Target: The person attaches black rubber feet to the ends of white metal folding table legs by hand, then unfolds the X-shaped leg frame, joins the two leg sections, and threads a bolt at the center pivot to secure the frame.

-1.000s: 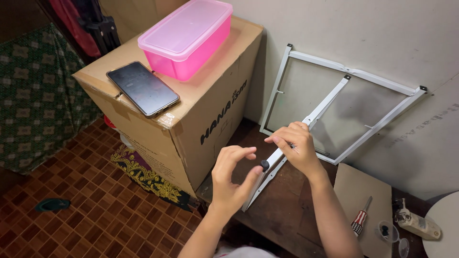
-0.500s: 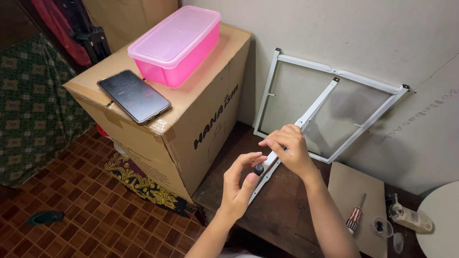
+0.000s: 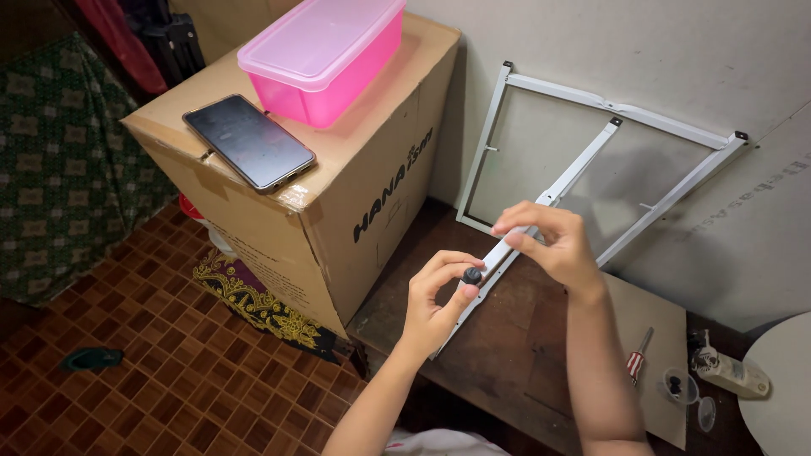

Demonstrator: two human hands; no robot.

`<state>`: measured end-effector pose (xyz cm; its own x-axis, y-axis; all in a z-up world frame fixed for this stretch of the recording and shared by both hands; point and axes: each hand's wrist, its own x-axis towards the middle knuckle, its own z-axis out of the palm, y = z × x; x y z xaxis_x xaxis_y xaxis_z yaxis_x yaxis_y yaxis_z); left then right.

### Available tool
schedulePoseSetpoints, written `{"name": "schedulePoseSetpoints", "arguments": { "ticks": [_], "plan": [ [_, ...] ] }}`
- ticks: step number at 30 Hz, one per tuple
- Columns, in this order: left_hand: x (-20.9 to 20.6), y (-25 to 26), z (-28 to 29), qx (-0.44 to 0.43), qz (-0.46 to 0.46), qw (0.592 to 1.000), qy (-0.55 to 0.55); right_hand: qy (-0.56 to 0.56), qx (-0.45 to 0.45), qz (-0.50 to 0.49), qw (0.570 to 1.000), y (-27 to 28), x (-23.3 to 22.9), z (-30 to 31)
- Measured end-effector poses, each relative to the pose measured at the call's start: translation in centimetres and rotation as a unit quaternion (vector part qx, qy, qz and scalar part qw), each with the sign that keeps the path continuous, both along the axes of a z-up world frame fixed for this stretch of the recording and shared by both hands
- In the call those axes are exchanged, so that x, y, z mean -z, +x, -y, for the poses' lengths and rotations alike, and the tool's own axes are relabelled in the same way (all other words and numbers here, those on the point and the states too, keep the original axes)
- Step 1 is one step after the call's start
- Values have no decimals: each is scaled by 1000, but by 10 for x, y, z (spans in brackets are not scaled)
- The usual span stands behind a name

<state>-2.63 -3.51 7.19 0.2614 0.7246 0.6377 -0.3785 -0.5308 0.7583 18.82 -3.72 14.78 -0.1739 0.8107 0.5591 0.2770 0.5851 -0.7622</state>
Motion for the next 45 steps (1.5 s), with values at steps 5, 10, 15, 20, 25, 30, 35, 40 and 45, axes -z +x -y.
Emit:
{"name": "schedulePoseSetpoints", "arguments": {
  "ticks": [5,10,15,20,25,30,35,40,45],
  "plan": [
    [1,-1,-5,3,11,1000,9,43,-115,195,973,-10,-50,17],
    [10,4,-8,-5,18,1000,25,23,-165,312,936,-35,-78,10],
    [16,16,-8,-32,77,995,59,-35,-147,376,914,-49,-95,10],
    [21,20,-7,-73,49,994,70,-56,-124,425,895,-60,-105,9],
    [24,22,-3,-60,35,996,59,-60,-73,476,874,-66,-106,8],
    [23,24,-1,-63,36,994,82,-36,-19,557,829,-73,-99,7],
    [21,23,-1,-61,44,994,84,-39,-19,552,833,-67,-103,10],
    [21,23,-1,-69,43,993,87,-11,-219,386,896,-56,-113,8],
    [25,26,-1,-70,44,994,78,-51,-179,408,894,-52,-101,5]
  ]
}}
